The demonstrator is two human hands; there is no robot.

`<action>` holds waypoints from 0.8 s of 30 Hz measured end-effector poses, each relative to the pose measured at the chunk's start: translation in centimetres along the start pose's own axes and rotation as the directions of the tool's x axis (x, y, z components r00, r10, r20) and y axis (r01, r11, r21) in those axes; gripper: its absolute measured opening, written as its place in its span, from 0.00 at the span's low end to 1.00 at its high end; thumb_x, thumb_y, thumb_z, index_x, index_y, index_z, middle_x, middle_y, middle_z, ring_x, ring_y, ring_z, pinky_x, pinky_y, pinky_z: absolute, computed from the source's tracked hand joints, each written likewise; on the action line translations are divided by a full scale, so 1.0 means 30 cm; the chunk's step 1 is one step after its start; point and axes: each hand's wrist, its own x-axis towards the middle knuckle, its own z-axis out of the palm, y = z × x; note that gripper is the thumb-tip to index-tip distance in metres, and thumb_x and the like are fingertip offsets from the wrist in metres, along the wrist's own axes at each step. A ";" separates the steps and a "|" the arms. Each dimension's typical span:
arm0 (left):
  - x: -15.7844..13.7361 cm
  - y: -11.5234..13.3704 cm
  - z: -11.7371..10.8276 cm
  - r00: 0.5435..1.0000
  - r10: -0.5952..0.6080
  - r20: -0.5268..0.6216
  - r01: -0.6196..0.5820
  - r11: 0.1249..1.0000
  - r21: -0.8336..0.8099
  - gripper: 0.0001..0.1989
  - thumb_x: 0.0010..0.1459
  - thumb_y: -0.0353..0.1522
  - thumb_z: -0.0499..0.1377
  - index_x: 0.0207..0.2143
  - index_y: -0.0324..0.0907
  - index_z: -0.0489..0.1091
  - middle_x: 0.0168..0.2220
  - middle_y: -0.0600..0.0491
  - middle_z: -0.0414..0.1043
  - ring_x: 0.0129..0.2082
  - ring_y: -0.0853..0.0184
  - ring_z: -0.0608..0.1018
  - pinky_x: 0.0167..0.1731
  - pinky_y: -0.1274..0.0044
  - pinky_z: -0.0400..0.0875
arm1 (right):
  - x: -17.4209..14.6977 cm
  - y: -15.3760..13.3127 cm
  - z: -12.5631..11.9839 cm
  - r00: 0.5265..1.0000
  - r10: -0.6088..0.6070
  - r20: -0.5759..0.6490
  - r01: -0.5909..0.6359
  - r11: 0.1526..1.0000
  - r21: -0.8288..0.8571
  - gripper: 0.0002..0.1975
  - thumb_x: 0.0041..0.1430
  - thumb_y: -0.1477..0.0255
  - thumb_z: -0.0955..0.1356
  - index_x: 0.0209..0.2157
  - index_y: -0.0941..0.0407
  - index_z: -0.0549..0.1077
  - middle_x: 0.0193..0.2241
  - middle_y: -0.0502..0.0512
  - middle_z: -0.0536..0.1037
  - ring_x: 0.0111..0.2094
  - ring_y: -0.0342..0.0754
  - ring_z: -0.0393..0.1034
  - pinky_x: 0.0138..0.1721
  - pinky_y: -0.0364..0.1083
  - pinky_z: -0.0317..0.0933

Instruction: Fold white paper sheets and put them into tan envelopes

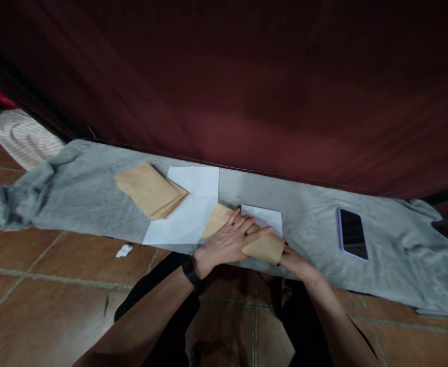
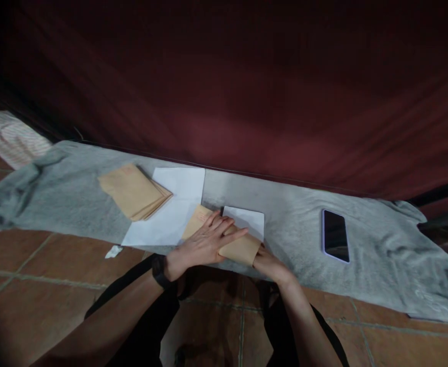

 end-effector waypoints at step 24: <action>-0.105 -0.208 -0.022 0.919 -0.395 -0.005 0.394 0.917 0.054 0.58 0.49 0.39 0.69 0.73 0.45 0.36 0.59 0.42 0.65 0.61 0.48 0.66 0.66 0.51 0.48 | 0.084 -0.054 0.064 0.768 -0.275 -0.578 -0.185 0.769 -0.612 0.30 0.54 0.54 0.73 0.51 0.59 0.69 0.45 0.69 0.76 0.50 0.65 0.72 0.50 0.55 0.63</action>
